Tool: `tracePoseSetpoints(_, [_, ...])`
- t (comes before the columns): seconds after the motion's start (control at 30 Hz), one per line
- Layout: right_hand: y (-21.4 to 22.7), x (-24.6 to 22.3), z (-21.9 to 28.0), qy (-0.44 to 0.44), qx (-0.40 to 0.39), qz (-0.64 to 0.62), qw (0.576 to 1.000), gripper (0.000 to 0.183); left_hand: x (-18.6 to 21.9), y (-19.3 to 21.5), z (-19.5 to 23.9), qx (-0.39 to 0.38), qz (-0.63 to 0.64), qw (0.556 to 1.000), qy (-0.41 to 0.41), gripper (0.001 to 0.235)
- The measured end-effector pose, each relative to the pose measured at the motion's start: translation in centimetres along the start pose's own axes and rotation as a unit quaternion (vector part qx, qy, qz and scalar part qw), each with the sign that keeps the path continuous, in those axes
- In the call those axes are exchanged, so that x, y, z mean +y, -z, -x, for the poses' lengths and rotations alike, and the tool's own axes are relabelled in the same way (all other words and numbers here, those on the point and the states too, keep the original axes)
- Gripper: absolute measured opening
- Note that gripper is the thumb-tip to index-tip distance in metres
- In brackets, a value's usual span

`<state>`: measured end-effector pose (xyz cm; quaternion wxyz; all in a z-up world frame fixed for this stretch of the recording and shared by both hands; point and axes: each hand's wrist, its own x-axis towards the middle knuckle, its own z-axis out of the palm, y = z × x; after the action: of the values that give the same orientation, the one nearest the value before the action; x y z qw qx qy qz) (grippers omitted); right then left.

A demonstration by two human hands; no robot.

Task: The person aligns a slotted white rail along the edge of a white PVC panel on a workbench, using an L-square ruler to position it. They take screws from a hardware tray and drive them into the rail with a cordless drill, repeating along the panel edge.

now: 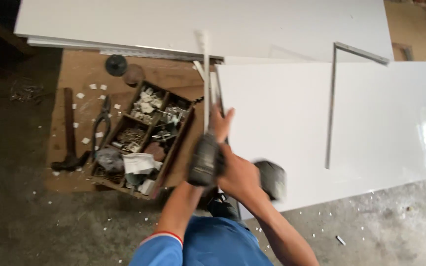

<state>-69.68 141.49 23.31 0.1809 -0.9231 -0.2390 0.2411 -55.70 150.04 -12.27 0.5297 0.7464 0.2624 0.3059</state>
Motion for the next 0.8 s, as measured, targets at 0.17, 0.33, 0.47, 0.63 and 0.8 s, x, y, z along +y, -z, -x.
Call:
tracePoseSetpoints(0.17, [-9.3, -8.7, -11.4, 0.131, -0.008, 0.058, 0.99, 0.079, 14.5, 10.6, 1.3, -0.162, 0.105, 0.952, 0.24, 0.078])
tracePoseSetpoints(0.33, [-18.6, -11.9, -20.2, 0.114, -0.079, 0.157, 0.978, 0.081, 10.2, 8.8, 3.4, -0.204, 0.168, 0.954, 0.14, 0.07])
tracePoseSetpoints(0.47, [-23.2, -11.6, -23.0, 0.138, -0.068, 0.126, 0.98, 0.079, 14.2, 11.7, 2.8, -0.272, 0.188, 0.915, 0.232, 0.056])
tracePoseSetpoints(0.63, [-24.2, -12.1, -23.1, 0.092, -0.116, 0.096, 0.984, 0.07, 11.5, 9.7, 4.1, -0.289, 0.192, 0.908, 0.234, 0.052])
tracePoseSetpoints(0.8, [-25.3, -11.5, -21.9, 0.111, -0.124, 0.074, 0.983, 0.096, 13.4, 11.4, 5.6, -0.284, 0.185, 0.905, 0.258, 0.047])
